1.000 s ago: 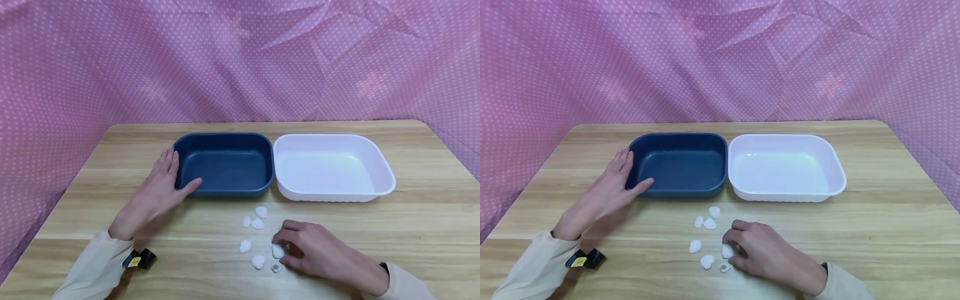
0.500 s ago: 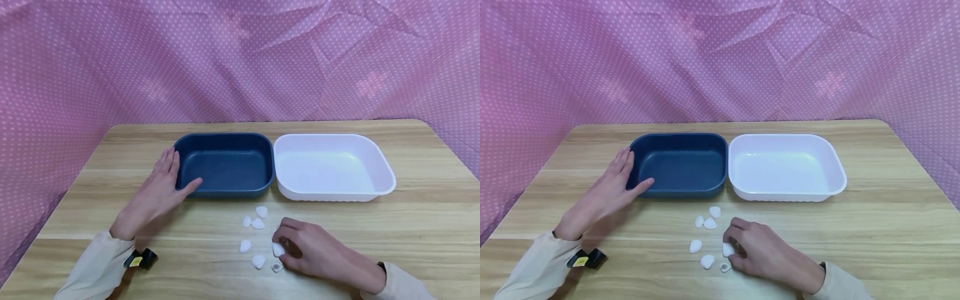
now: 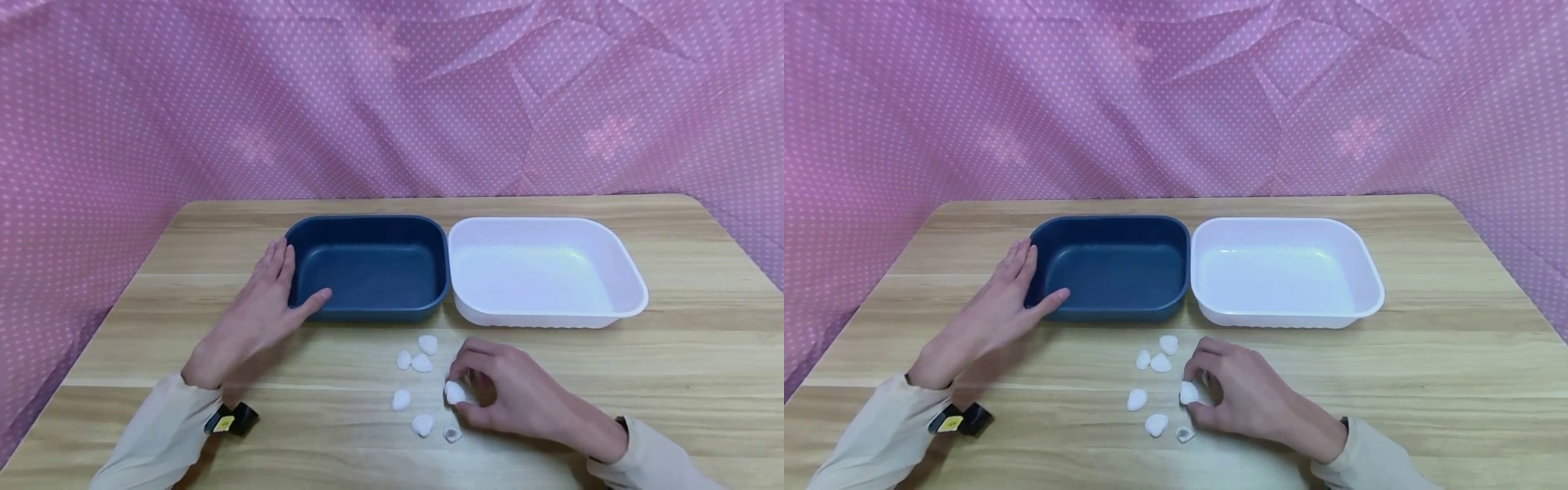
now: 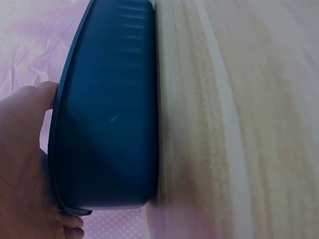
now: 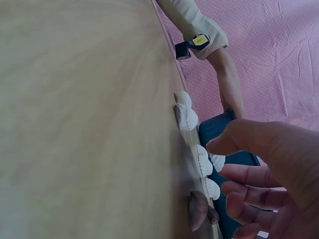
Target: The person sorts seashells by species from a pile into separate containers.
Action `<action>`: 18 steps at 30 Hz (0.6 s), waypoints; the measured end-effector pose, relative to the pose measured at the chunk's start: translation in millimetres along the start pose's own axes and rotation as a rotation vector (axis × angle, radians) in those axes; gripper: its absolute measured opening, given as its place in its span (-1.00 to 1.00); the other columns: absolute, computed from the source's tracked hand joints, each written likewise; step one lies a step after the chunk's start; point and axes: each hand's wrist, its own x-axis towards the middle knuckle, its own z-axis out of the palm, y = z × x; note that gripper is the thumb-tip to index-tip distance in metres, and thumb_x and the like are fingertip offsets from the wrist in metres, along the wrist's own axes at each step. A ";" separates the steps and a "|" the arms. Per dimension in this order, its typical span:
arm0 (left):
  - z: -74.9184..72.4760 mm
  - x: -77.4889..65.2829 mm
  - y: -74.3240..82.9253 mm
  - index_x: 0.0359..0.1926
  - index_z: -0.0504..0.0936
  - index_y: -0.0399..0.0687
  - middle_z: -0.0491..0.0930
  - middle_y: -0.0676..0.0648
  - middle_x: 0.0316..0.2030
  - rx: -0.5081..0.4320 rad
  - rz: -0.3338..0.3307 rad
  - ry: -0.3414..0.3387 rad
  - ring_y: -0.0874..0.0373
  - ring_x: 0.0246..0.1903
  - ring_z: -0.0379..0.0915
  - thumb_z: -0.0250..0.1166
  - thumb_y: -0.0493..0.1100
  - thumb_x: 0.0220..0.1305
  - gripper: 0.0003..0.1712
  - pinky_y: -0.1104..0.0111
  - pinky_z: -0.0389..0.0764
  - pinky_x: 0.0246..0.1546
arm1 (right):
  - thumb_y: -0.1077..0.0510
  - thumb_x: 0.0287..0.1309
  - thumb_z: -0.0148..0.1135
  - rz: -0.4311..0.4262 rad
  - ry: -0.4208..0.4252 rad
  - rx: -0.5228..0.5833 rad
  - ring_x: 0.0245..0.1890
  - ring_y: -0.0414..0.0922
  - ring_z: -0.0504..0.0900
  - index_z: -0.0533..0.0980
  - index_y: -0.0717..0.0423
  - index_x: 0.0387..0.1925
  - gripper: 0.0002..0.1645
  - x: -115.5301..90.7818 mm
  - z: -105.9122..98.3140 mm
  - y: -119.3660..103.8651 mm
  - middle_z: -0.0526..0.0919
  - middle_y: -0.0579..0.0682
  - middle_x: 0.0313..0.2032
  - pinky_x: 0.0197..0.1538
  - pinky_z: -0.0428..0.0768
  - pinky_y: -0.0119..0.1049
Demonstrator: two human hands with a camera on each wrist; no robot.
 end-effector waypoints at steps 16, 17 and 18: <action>-1.9 -0.8 -0.9 0.47 -0.37 -0.31 -0.50 -0.26 0.49 0.003 0.010 -0.010 -0.08 0.46 -0.62 -0.24 0.57 0.24 0.23 -0.05 -0.25 0.42 | 0.09 -0.18 0.50 0.003 0.112 -0.019 -0.53 -0.36 0.40 0.61 -0.03 -0.34 -0.72 31.9 -17.4 -9.3 0.55 -0.19 -0.39 -0.54 0.37 -0.53; -1.5 -0.7 -0.8 0.47 -0.37 -0.31 -0.50 -0.26 0.49 0.005 0.012 -0.008 -0.08 0.46 -0.62 -0.24 0.57 0.24 0.23 -0.05 -0.24 0.42 | 0.09 -0.18 0.50 0.020 0.111 -0.015 -0.52 -0.36 0.40 0.62 -0.03 -0.33 -0.72 34.7 -18.9 -10.2 0.55 -0.19 -0.37 -0.55 0.36 -0.52; -1.3 -0.7 -0.7 0.47 -0.37 -0.31 -0.50 -0.26 0.49 0.006 0.011 -0.006 -0.08 0.46 -0.62 -0.25 0.57 0.24 0.23 -0.05 -0.24 0.42 | 0.09 -0.17 0.50 0.034 0.114 -0.012 -0.51 -0.35 0.40 0.62 -0.03 -0.32 -0.72 37.4 -20.2 -11.1 0.56 -0.19 -0.36 -0.55 0.36 -0.51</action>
